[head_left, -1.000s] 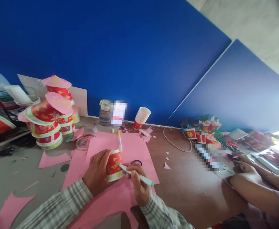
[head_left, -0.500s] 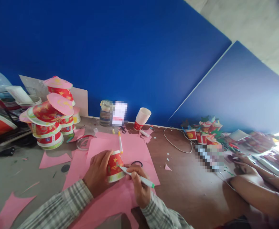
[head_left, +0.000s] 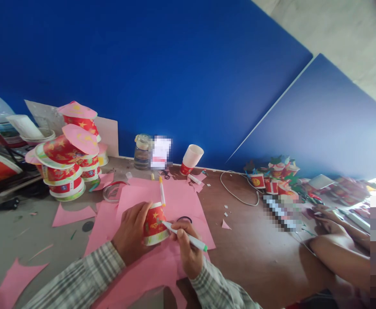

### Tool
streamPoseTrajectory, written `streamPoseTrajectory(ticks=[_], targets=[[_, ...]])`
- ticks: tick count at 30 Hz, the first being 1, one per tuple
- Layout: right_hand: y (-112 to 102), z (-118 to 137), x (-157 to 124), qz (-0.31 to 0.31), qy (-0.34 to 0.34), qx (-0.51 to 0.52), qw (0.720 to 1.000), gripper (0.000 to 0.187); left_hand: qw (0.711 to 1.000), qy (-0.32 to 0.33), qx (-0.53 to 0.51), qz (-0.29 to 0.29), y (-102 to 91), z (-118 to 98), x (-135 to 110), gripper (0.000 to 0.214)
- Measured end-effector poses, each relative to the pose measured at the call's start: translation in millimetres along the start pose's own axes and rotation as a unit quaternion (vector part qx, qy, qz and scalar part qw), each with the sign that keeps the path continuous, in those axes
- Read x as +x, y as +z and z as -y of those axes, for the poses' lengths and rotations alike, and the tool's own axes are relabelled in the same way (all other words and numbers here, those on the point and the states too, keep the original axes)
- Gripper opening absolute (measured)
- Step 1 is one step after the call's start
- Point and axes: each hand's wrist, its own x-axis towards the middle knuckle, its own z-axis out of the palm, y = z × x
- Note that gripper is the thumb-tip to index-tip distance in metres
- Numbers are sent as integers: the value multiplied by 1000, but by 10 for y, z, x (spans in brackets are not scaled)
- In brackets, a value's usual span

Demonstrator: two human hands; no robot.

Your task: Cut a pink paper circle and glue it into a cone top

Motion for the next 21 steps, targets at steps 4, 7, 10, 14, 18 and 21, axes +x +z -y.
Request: streamPoseTrajectory(ticks=[4,7,10,14,18,21], targets=[[-10,-17,-4,7,4,4,1000,24,1000,-7,-3,5,-4,-4,3,97],[-9,-11,-5,6,3,6,1000,24,1000,-6,-5,6,1,-2,2,96],[-1,4,4,6,-2,9,1000,23,1000,-7,1,5,13,4,-3,95],[9,7,19,9,-6,20,1000,23,1000,-4,9,-1,22,9,-8,94],[9,1,19,7,0,25,1000,24,1000,-4,5,0,23,9,-9,96],[6,11,18,12,-4,20,1000,26,1000,-6,5,-2,24,8,-10,96]])
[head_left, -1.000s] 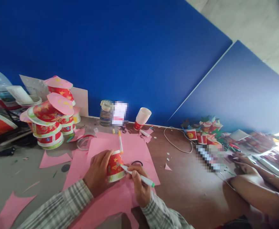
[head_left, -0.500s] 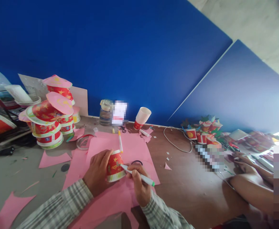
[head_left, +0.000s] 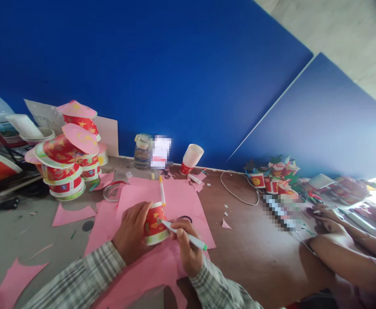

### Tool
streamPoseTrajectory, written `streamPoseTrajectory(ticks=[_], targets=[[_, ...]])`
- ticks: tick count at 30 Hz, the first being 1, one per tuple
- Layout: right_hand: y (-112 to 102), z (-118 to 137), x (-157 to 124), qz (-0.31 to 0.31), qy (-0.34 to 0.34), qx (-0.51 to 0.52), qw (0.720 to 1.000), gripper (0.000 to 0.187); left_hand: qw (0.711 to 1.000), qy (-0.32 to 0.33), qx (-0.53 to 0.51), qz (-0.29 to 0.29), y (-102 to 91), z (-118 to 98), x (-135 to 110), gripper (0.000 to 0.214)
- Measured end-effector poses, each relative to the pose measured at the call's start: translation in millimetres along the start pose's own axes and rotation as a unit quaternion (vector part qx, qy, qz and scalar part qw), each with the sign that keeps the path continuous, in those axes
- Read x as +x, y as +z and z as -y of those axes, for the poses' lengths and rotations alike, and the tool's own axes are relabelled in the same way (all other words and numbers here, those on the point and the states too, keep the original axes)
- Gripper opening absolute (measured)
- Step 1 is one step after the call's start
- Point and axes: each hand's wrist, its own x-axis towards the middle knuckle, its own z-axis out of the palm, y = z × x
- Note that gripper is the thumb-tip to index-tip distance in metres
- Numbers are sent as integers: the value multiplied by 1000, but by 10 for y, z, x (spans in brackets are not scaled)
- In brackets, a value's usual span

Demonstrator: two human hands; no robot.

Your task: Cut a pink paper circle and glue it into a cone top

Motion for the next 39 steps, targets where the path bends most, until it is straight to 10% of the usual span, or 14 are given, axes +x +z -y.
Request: streamPoseTrajectory(ticks=[39], targets=[[12,-17,-16,-10,-4,-4,1000,24,1000,15,-4,-14,-30,-26,20,92]])
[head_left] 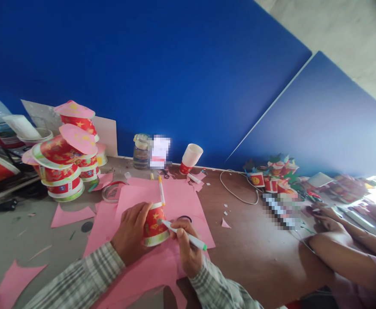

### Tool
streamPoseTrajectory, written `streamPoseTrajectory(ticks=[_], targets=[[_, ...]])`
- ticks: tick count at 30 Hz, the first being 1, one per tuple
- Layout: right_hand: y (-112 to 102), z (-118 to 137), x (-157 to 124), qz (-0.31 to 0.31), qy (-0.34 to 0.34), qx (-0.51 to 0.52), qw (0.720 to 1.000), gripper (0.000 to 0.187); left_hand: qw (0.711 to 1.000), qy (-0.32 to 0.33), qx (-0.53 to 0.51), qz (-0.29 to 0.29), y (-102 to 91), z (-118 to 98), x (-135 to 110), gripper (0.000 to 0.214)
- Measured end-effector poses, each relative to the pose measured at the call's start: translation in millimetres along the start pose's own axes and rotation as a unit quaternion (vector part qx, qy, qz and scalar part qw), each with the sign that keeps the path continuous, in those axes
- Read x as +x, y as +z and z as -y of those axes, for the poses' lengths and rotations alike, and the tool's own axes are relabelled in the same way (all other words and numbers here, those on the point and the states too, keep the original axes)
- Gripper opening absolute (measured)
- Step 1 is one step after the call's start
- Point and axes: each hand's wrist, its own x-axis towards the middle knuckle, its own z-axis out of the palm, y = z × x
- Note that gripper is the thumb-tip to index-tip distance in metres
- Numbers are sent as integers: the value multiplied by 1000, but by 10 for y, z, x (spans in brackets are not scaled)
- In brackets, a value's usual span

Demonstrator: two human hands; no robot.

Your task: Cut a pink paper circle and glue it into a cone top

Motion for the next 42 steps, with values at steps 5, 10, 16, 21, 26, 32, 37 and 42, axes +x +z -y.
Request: streamPoseTrajectory(ticks=[5,10,16,21,26,32,37,42], targets=[[7,32,8,1,-14,-2,1000,25,1000,-6,6,8,-7,-8,3,91],[3,35,7,-2,-3,-1,1000,25,1000,-1,4,10,0,1,-1,92],[2,19,4,3,-2,1,1000,26,1000,-5,8,5,0,-2,-2,92],[10,35,7,8,-10,1,1000,27,1000,-4,2,11,-6,3,-2,93],[9,40,-11,2,-15,-10,1000,26,1000,-8,0,11,-2,3,-4,92],[17,45,-4,6,-25,-4,1000,24,1000,-8,4,18,10,10,-12,93],[13,30,1,4,-19,-8,1000,25,1000,-13,12,15,8,7,-10,93],[-9,0,-4,3,8,-15,1000,24,1000,-7,6,11,2,0,-5,94]])
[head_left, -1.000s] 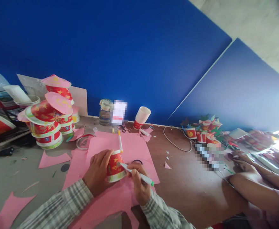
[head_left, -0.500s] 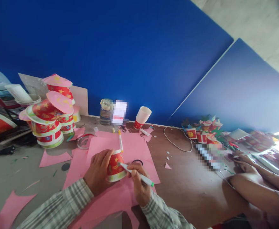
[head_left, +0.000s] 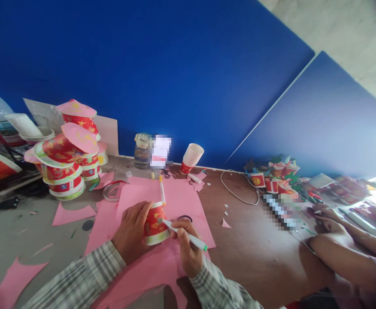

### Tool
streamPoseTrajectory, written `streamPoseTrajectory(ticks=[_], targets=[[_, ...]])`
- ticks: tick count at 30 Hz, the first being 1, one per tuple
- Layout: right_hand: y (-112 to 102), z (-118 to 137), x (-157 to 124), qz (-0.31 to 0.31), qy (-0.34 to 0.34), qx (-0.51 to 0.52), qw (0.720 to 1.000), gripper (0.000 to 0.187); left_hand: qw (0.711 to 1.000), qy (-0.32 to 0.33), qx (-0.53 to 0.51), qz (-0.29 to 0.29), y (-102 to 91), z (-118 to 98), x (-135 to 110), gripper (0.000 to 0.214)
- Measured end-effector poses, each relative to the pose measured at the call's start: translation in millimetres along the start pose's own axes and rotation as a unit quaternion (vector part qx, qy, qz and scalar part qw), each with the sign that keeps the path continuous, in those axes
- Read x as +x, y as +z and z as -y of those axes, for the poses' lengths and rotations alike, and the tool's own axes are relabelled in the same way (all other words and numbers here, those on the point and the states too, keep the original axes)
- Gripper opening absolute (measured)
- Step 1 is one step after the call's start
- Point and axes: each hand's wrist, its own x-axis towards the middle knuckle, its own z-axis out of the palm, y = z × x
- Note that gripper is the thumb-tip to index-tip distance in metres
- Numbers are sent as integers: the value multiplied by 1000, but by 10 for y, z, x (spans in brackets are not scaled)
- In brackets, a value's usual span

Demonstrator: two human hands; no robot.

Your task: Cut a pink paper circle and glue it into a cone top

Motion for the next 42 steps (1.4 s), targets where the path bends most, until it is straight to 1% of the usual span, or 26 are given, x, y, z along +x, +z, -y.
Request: streamPoseTrajectory(ticks=[5,11,20,25,28,32,38,42], targets=[[-4,-18,-8,-1,7,-11,1000,24,1000,3,-4,-5,9,10,-6,94],[1,-13,-4,3,-9,1,1000,24,1000,1,4,-1,11,18,-10,92],[6,-25,-10,-4,4,15,1000,23,1000,2,-1,-3,-8,1,1,91],[7,-11,-8,0,-12,5,1000,24,1000,-1,-4,2,-4,10,-4,92],[7,-4,-9,-7,-9,-2,1000,24,1000,5,0,4,-12,7,-1,90],[10,5,-9,-7,-17,9,1000,23,1000,6,6,2,-23,-8,9,90],[13,-13,-9,-9,2,5,1000,26,1000,5,10,-2,1,3,-4,93],[11,-24,-8,-4,0,4,1000,27,1000,0,4,4,10,19,-13,94]])
